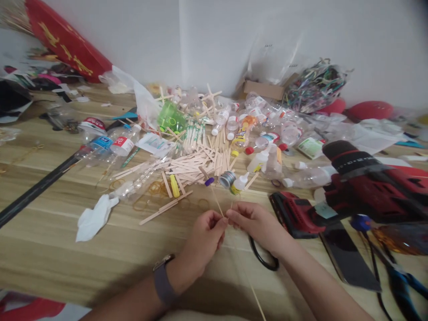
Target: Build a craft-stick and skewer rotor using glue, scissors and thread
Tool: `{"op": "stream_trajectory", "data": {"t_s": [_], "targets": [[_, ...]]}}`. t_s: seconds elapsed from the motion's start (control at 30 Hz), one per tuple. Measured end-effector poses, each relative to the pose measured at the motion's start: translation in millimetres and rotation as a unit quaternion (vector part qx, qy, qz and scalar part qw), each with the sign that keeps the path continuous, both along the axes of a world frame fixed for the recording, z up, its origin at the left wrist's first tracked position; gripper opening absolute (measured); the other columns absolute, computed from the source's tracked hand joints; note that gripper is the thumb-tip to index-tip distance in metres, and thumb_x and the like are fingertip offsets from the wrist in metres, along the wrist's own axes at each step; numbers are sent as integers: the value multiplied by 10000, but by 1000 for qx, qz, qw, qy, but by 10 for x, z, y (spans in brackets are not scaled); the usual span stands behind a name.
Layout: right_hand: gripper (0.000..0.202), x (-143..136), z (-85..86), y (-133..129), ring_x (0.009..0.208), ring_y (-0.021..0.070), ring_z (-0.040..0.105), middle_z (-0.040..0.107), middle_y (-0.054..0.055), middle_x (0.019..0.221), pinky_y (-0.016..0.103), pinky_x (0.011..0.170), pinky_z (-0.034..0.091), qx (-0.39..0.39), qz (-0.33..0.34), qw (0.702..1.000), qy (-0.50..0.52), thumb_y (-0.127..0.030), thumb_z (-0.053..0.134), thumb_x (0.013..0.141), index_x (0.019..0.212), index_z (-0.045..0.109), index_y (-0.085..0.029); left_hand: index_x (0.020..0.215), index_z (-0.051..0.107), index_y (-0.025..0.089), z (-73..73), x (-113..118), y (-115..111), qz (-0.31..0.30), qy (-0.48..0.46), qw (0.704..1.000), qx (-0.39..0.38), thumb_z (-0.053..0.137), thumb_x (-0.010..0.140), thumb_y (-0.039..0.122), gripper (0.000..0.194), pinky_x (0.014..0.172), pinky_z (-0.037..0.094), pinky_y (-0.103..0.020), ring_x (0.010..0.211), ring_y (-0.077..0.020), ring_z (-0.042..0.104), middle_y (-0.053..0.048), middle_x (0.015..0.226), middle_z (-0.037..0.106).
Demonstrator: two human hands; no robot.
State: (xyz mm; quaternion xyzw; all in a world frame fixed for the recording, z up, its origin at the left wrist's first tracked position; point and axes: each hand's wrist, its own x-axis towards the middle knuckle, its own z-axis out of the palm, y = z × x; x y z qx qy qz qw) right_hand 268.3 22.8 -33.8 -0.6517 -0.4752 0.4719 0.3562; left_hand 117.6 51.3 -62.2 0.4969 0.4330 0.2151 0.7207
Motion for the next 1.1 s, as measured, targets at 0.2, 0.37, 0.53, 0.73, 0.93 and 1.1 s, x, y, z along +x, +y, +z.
{"op": "stream_trajectory", "data": {"t_s": [0.2,0.37,0.53,0.73,0.93,1.1], "targets": [[417,8,-158,-83,555,103,365,456,-48,559,237,525,276,24,-29,999,5,-544,674,769,603,546,-184,731,510,193,-33,-5,12,-18,13,1000,1,543,807,391,214,440,264,-223,450,-92,360,76,519,430],[457,-39,-300,-66,548,104,389,476,-41,576,237,526,304,27,-78,993,85,-626,642,772,686,570,-183,730,548,190,-51,-55,36,-34,32,999,16,552,809,342,171,468,277,-230,466,-99,366,74,535,421],[490,-109,-293,-78,498,93,420,555,-1,643,225,460,312,-12,-113,973,199,-666,649,723,781,558,-187,750,590,185,-110,-83,53,-52,50,996,59,547,832,356,194,552,340,-246,551,-131,458,40,593,510],[480,-134,-298,-82,474,81,387,515,-32,580,208,451,275,-11,-107,965,239,-639,701,689,742,516,-200,784,638,173,-56,-84,87,-91,66,985,133,493,822,214,155,705,397,-284,763,-196,586,-43,796,672],[494,-134,-336,-74,471,80,332,455,-54,506,220,480,290,29,-65,981,182,-660,647,764,669,522,-192,757,635,192,9,-106,78,-107,89,976,168,461,807,155,185,652,358,-280,699,-194,563,-29,742,659],[484,-121,-357,-90,500,94,390,506,-34,562,225,494,332,51,-33,990,128,-663,569,827,694,514,-200,732,634,189,-54,-138,112,-113,83,981,132,508,798,196,143,659,363,-279,700,-191,556,-17,718,646]]}}
